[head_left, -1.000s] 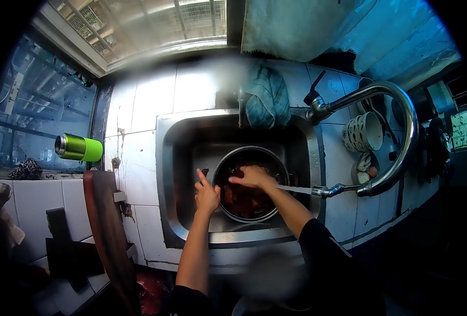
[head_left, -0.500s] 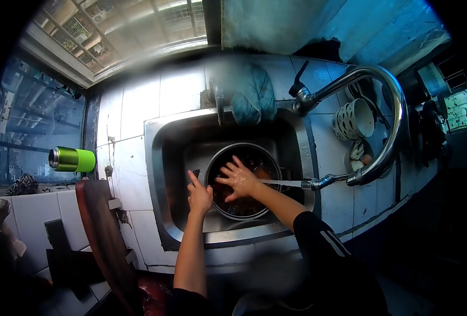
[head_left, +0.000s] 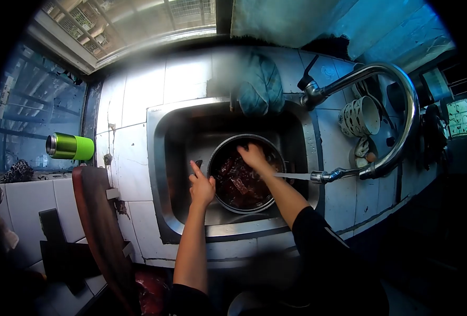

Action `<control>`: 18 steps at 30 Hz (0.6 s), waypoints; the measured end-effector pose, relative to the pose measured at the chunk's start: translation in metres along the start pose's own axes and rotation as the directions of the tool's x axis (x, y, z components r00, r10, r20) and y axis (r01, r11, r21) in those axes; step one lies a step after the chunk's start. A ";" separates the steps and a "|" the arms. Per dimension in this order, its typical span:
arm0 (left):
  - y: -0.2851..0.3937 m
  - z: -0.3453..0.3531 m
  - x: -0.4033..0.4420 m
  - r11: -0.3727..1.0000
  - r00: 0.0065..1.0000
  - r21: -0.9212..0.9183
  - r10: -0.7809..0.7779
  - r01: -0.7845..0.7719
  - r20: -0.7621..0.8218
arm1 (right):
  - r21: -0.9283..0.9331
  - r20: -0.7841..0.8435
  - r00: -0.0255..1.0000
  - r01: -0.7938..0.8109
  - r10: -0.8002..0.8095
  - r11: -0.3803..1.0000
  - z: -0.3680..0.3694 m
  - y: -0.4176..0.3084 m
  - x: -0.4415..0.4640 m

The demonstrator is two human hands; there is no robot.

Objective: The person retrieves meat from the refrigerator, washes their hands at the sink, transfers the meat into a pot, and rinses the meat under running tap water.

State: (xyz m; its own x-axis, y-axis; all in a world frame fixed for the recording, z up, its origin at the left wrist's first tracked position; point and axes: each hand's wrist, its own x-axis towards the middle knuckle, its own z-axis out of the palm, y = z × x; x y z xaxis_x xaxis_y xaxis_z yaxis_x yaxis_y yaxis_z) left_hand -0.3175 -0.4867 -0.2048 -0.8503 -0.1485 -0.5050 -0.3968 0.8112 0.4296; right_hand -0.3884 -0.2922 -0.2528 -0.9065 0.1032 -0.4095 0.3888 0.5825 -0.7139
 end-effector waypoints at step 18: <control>-0.002 0.001 0.000 1.000 1.000 -0.018 0.008 -0.008 0.006 | -0.522 0.458 0.632 0.760 -0.625 0.387 -0.071 0.000 -0.082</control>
State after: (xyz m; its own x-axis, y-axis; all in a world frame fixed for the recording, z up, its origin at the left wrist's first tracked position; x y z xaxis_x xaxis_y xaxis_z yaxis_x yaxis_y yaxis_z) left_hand -0.3161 -0.4878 -0.2061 -0.8513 -0.1390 -0.5059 -0.3964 0.8021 0.4467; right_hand -0.3257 -0.2438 -0.1791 -0.7406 -0.6679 -0.0732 -0.6246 0.7246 -0.2913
